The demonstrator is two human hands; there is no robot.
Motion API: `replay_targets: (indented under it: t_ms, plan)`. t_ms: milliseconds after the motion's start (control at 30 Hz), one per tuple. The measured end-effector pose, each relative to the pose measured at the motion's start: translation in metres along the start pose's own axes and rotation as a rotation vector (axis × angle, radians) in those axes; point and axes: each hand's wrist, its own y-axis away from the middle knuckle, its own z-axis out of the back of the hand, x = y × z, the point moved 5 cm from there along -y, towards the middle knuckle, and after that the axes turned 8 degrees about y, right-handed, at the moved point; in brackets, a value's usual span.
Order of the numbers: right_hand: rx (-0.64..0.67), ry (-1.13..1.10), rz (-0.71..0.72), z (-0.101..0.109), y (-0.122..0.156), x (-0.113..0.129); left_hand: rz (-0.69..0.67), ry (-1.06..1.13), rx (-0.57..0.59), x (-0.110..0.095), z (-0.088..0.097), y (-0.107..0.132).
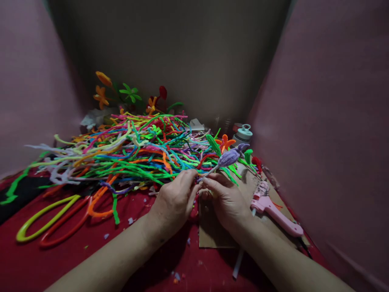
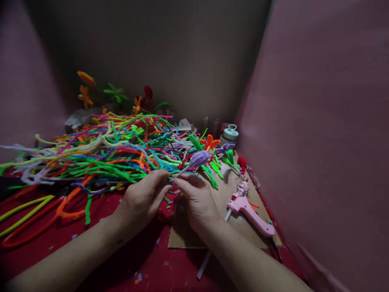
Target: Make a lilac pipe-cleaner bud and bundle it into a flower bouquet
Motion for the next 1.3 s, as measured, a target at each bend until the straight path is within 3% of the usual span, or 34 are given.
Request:
replay_targets:
  t_ms: [167, 233, 367, 533, 633, 700, 800, 967, 1067, 1167, 1300]
  plan:
    - [0.050, 0.129, 0.093, -0.002, 0.001, 0.006, -0.024, 0.090, 0.037, -0.003, 0.000, -0.001]
    - [0.077, 0.163, 0.150, -0.004, 0.002, 0.008, 0.078, 0.239, 0.017, -0.003, 0.003, -0.003]
    - [0.135, 0.134, 0.137, -0.007, 0.003, 0.008, 0.436, 0.675, 0.050, 0.002, 0.002, -0.008]
    - [0.205, 0.082, 0.094, -0.010, 0.003, 0.009, 0.695, 1.239, 0.244, 0.002, -0.011, -0.005]
    - [0.236, 0.093, 0.120, -0.011, 0.004, 0.013, 0.787, 1.446, 0.372, 0.001, -0.017, -0.001]
    - [0.234, 0.083, 0.120, -0.012, 0.005, 0.014, 0.799, 1.452, 0.412, -0.001, -0.017, -0.001]
    - [0.203, 0.050, 0.084, -0.012, 0.005, 0.013, 0.703, 1.227, 0.357, -0.001, -0.013, -0.004]
    - [0.070, -0.033, 0.010, -0.007, 0.003, 0.007, 0.259, 0.472, 0.050, 0.001, 0.004, -0.006]
    - [0.110, 0.078, 0.066, -0.007, 0.004, 0.007, 0.093, 0.290, 0.030, -0.001, 0.004, -0.003]
    - [0.174, 0.167, 0.116, -0.009, 0.005, 0.009, 0.210, 0.443, 0.009, 0.001, 0.007, -0.007]
    - [0.212, 0.182, 0.104, -0.009, 0.005, 0.010, 0.563, 0.848, 0.049, 0.003, 0.005, -0.011]
